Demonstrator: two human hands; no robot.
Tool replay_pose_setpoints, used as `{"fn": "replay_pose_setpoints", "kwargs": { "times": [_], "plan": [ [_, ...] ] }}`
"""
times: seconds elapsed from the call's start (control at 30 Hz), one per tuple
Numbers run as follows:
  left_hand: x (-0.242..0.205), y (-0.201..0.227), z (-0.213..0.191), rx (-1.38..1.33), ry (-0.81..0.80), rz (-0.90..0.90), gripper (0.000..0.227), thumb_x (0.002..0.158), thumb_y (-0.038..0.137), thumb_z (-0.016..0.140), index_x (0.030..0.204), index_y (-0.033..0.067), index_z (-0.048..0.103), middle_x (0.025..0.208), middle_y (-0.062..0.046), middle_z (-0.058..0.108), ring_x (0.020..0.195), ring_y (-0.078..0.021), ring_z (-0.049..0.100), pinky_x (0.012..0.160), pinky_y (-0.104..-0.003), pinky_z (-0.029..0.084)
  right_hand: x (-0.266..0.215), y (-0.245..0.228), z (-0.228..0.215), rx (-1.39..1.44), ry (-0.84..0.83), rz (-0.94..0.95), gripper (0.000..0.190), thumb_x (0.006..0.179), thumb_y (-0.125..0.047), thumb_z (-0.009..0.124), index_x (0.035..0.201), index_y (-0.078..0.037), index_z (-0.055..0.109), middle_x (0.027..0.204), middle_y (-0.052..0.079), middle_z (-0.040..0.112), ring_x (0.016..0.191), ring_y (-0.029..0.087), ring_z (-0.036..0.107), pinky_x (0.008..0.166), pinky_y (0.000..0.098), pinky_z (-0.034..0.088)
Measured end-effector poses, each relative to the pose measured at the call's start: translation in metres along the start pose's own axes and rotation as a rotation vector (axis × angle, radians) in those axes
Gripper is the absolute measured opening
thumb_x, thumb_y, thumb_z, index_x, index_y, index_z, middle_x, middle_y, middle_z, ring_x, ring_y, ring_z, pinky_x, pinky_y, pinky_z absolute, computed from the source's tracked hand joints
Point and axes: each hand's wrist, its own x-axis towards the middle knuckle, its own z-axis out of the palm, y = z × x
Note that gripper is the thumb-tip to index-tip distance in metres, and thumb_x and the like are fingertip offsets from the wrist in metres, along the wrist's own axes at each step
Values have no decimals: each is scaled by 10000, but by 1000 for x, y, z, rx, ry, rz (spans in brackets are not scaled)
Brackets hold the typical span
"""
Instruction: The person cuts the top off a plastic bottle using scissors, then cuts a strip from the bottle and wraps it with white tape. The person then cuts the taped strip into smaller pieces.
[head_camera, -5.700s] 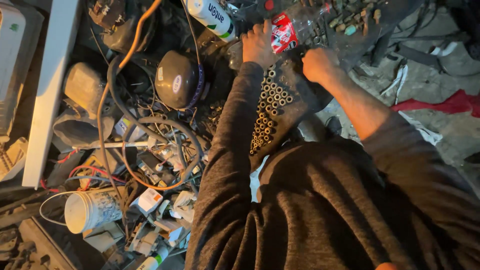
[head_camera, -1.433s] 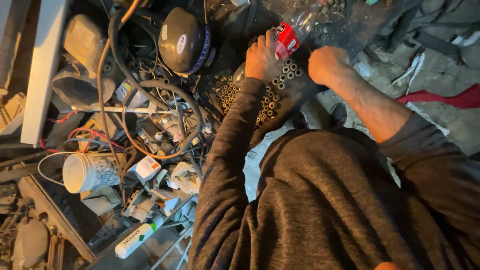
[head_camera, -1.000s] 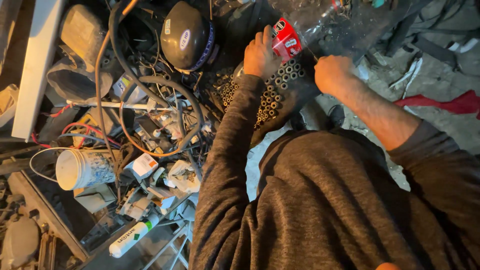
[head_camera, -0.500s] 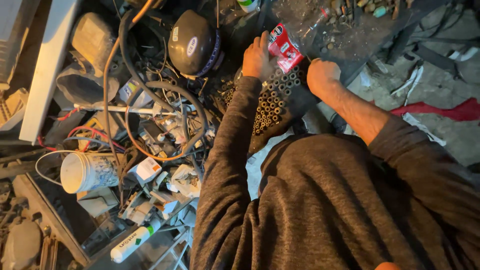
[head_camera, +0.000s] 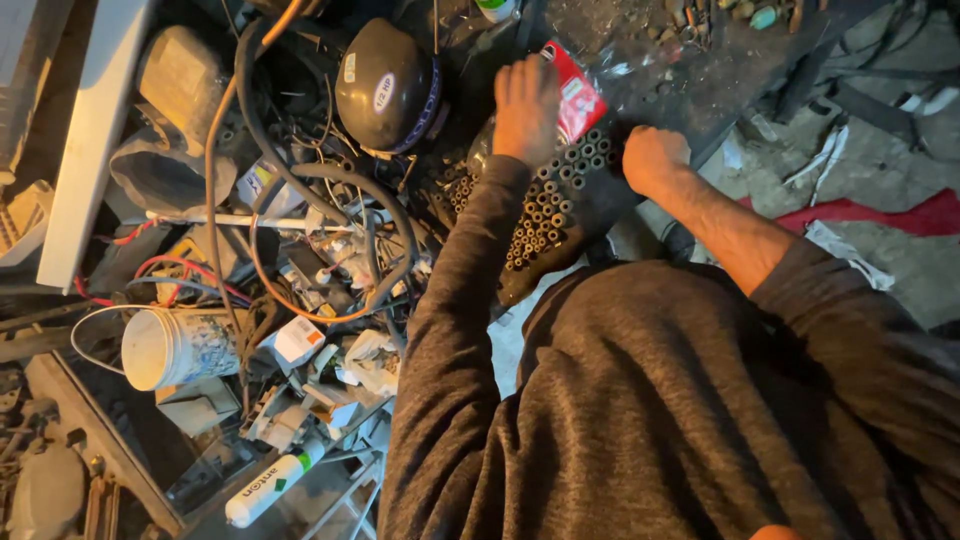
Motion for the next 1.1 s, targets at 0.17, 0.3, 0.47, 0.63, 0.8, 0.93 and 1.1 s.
{"fn": "replay_pose_setpoints", "kwargs": {
  "times": [0.17,0.3,0.47,0.63,0.8,0.93,1.1],
  "plan": [
    [-3,58,-25,70,-49,190,687,861,422,710,1351,-24,526,1429,-301,436,1338,-528,415,1146,-656,301,-8,-3,-33,103,105,97,281,1014,-215,557,1024,6,730,980,261,752,912,435,736,780,517,586],
    [7,55,-6,281,-20,8,754,754,441,684,1329,-26,542,1359,-295,483,1264,-508,471,1051,-593,388,-12,-8,-50,143,168,11,352,1066,-287,544,1012,12,722,934,270,747,879,451,732,774,535,576],
    [11,38,16,400,8,-31,678,806,388,684,1317,-39,556,1206,-247,576,1119,-448,552,948,-532,455,1,-21,-46,179,222,-37,371,1061,-321,554,990,3,721,886,264,737,830,458,725,728,537,576],
    [3,35,21,310,-25,40,469,766,327,666,1114,15,627,1063,-175,631,1003,-360,613,892,-498,487,8,-30,-30,228,240,13,301,1048,-278,562,1017,0,671,854,267,729,789,464,722,684,548,577],
    [-5,24,29,254,19,25,355,871,282,658,1113,22,634,1046,-148,636,966,-335,626,854,-484,499,4,-28,-38,260,287,-11,260,1028,-250,574,1028,-1,651,837,277,717,770,473,713,679,567,567],
    [-1,27,-6,59,153,-6,389,883,317,670,1138,26,633,1110,-145,650,971,-329,629,827,-466,499,-25,-2,-100,349,546,19,353,1161,-329,566,1087,5,653,773,269,686,703,478,678,620,582,529],
    [-18,34,-59,-17,199,-61,410,890,310,689,1175,22,625,1136,-142,646,1021,-339,630,879,-462,501,53,64,-82,169,651,9,342,1116,-322,594,1025,-4,680,772,241,683,679,449,680,586,551,535]
  ]
}}
